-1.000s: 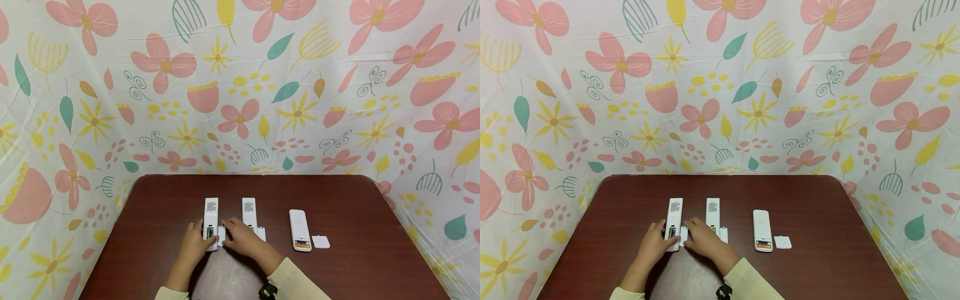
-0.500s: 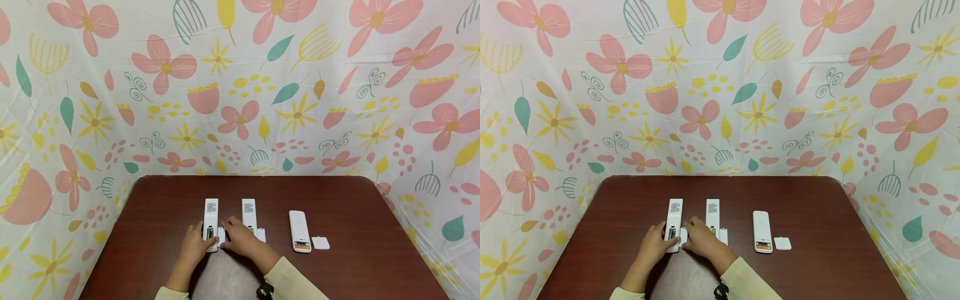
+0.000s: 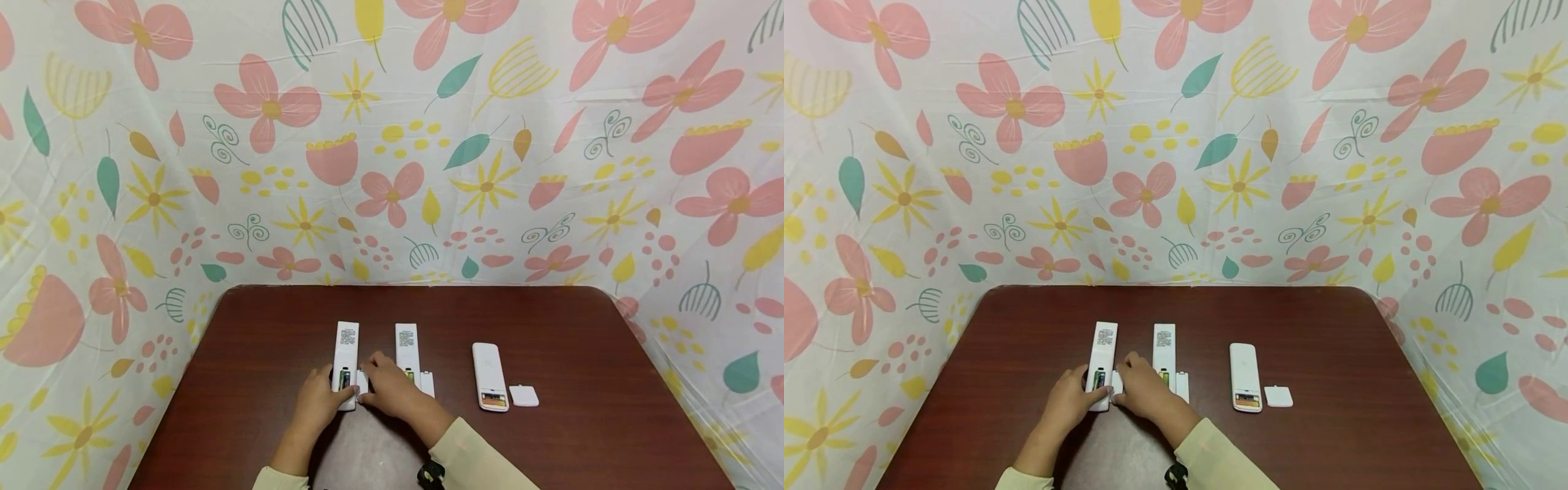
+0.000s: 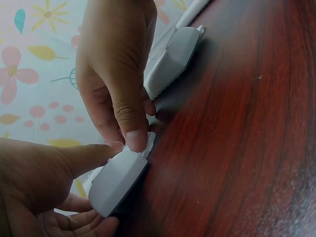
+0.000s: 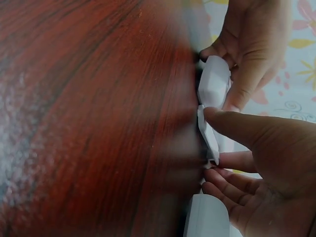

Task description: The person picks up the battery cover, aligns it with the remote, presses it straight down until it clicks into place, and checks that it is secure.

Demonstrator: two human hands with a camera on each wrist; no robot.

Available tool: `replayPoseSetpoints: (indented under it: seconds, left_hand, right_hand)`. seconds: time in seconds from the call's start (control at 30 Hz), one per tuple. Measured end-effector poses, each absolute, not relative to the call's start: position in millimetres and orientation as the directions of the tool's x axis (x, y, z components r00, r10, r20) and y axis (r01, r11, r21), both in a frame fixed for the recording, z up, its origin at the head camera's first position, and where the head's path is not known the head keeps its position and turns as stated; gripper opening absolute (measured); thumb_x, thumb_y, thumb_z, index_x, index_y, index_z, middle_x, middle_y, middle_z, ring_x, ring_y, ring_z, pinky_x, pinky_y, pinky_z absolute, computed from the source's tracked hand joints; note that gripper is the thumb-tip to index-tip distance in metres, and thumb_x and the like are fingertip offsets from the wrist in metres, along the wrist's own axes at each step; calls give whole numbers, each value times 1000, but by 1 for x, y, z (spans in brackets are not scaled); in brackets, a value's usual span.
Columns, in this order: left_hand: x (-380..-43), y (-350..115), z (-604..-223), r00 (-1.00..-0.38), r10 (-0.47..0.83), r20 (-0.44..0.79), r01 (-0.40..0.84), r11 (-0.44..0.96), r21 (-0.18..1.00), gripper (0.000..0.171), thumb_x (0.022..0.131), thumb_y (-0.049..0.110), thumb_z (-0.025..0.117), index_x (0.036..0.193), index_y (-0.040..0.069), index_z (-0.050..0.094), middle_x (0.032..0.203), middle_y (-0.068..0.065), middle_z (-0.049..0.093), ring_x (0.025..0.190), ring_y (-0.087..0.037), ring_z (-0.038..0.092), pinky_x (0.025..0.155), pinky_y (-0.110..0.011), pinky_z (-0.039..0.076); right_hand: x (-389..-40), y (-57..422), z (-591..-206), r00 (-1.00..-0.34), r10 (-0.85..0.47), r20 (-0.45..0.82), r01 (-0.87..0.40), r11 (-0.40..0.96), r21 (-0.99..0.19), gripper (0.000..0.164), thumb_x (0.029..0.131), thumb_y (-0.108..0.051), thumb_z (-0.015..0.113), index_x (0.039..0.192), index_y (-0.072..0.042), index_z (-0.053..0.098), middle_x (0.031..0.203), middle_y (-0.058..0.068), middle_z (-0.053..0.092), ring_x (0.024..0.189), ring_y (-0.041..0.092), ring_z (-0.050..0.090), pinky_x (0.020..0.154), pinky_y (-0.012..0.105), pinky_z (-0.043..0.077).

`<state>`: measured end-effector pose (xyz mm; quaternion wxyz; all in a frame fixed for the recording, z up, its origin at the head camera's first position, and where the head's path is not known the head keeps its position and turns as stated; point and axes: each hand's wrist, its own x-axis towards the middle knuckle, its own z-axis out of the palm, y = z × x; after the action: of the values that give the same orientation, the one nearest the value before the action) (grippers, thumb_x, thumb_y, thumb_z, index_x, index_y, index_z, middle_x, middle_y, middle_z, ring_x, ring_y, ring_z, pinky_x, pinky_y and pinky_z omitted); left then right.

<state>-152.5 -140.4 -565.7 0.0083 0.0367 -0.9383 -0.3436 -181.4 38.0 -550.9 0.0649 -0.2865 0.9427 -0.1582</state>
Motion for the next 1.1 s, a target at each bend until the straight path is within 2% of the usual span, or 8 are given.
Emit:
replayPoseSetpoints:
  seconds: [0.4, 0.6, 0.83, 1.1]
  left_hand:
    - [-150, -139, -561, -998, -58, 4, -40, 740, 671, 50, 78, 32, 86, 111, -1, 68, 86, -9, 58, 72, -18, 53, 62, -35, 47]
    - [-151, -142, -563, -998, -49, -38, -62, 702, 709, 54, 82, 31, 83, 120, -3, 65, 91, -10, 61, 76, -18, 57, 63, -33, 49]
    - [-149, -142, -560, -992, -24, -124, -116, 550, 827, 52, 90, 22, 76, 131, -3, 56, 87, -10, 68, 57, -14, 59, 47, -26, 52]
    - [-148, -141, -561, -994, -13, -113, -104, 493, 864, 57, 92, 15, 70, 139, -8, 48, 95, -16, 69, 56, -14, 61, 46, -26, 54]
  right_hand:
    - [-178, 38, -549, -843, -536, -31, -489, 790, -371, 65, 86, -38, 80, 136, -4, 60, 126, 8, 56, 112, 24, 59, 91, 35, 56]
    - [-178, 37, -550, -849, -527, -35, -477, 793, -380, 64, 85, -39, 81, 135, -4, 60, 127, 9, 57, 113, 25, 60, 91, 36, 56]
    - [-179, 38, -552, -855, -517, -44, -461, 795, -394, 65, 85, -38, 81, 135, -3, 60, 126, 9, 56, 112, 25, 59, 89, 36, 56]
    - [-179, 36, -552, -860, -510, -26, -458, 792, -403, 65, 84, -37, 83, 134, -3, 60, 124, 9, 57, 112, 25, 60, 91, 36, 56]
